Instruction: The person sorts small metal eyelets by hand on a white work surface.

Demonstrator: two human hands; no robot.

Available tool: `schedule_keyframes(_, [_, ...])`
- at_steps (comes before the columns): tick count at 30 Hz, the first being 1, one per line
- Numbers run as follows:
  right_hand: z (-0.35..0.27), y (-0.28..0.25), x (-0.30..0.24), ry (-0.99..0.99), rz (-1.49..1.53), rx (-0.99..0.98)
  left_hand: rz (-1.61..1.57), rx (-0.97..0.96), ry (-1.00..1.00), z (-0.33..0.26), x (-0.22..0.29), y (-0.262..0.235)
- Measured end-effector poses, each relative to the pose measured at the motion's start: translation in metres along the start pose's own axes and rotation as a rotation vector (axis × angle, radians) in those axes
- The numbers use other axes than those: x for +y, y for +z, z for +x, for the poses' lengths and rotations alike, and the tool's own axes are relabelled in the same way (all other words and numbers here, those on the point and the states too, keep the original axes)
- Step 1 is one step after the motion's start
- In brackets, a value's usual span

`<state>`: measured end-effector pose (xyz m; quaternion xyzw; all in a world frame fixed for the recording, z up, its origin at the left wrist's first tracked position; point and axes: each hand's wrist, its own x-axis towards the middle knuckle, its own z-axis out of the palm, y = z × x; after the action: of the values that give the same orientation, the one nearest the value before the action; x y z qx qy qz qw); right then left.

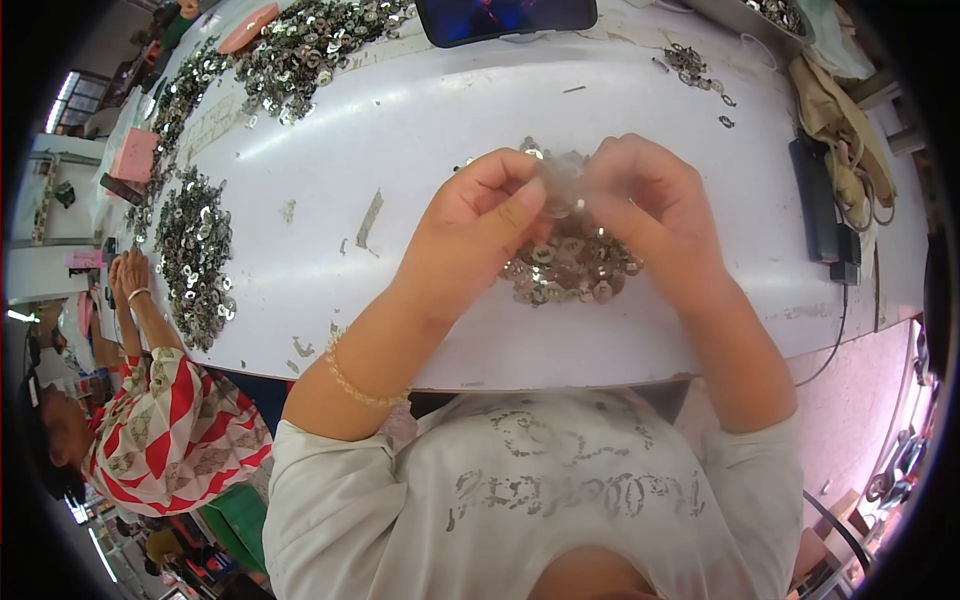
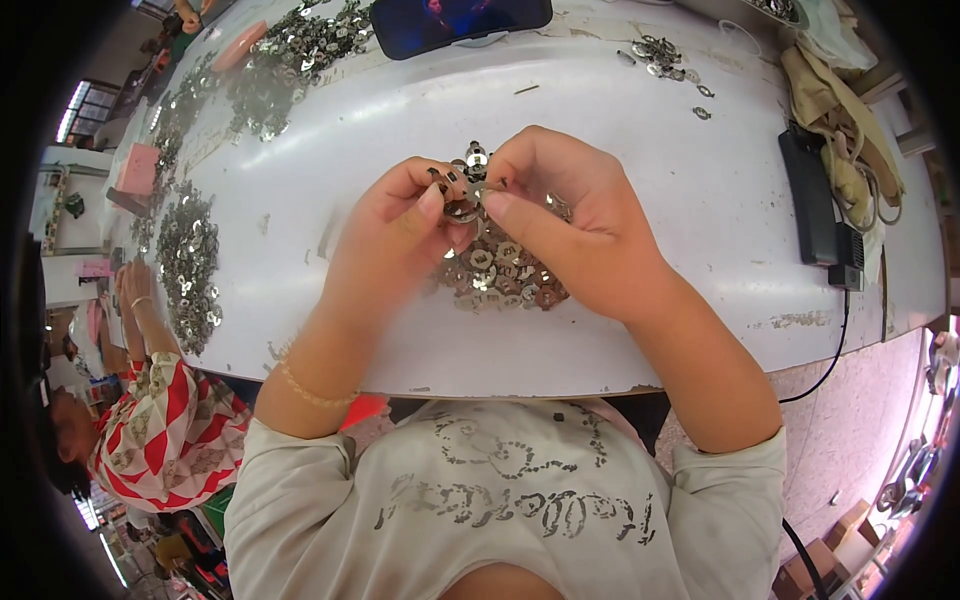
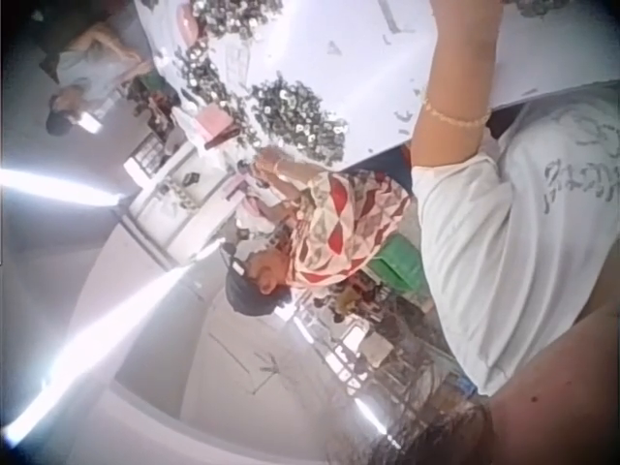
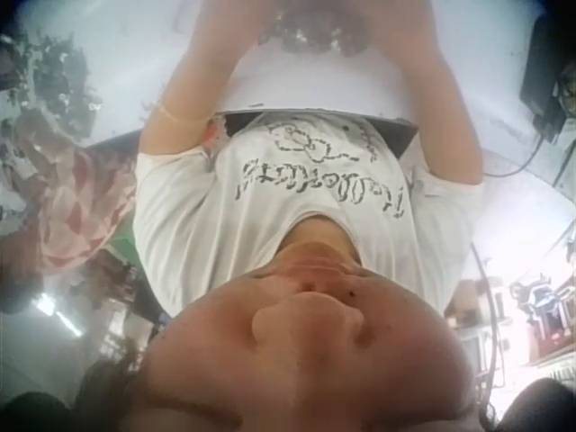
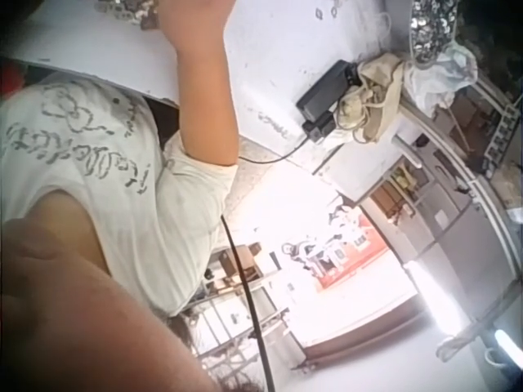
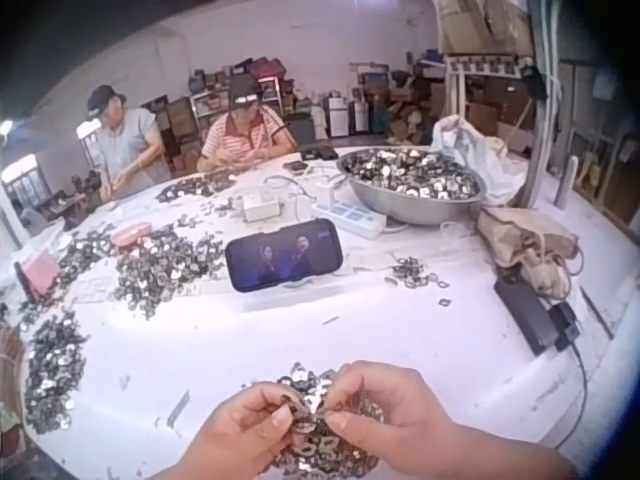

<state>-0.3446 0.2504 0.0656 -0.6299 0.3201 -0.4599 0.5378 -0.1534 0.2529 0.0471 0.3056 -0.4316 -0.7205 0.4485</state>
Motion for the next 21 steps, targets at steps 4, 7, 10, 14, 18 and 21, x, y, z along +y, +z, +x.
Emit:
schedule_keyframes(4, [0.004, -0.001, 0.000, 0.111, 0.164, 0.017, -0.264, -0.069, -0.009, 0.002, -0.001, -0.002])
schedule_keyframes(7, [0.004, -0.004, 0.004, 0.170, 0.229, 0.063, -0.364, -0.104, -0.047, 0.004, -0.002, -0.004])
schedule_keyframes(10, [0.006, -0.006, 0.005, 0.241, 0.398, 0.088, -0.415, -0.121, -0.068, 0.004, -0.002, -0.005])
schedule_keyframes(14, [0.008, -0.012, 0.008, 0.188, 0.500, 0.010, -0.482, -0.106, -0.106, 0.003, 0.001, -0.005])
schedule_keyframes(18, [0.005, -0.007, 0.006, 0.043, 0.280, -0.061, -0.511, -0.101, -0.125, 0.002, -0.001, -0.007])
schedule_keyframes(21, [0.003, -0.004, 0.004, -0.025, 0.134, -0.106, -0.518, -0.129, -0.131, 0.001, -0.001, -0.006])
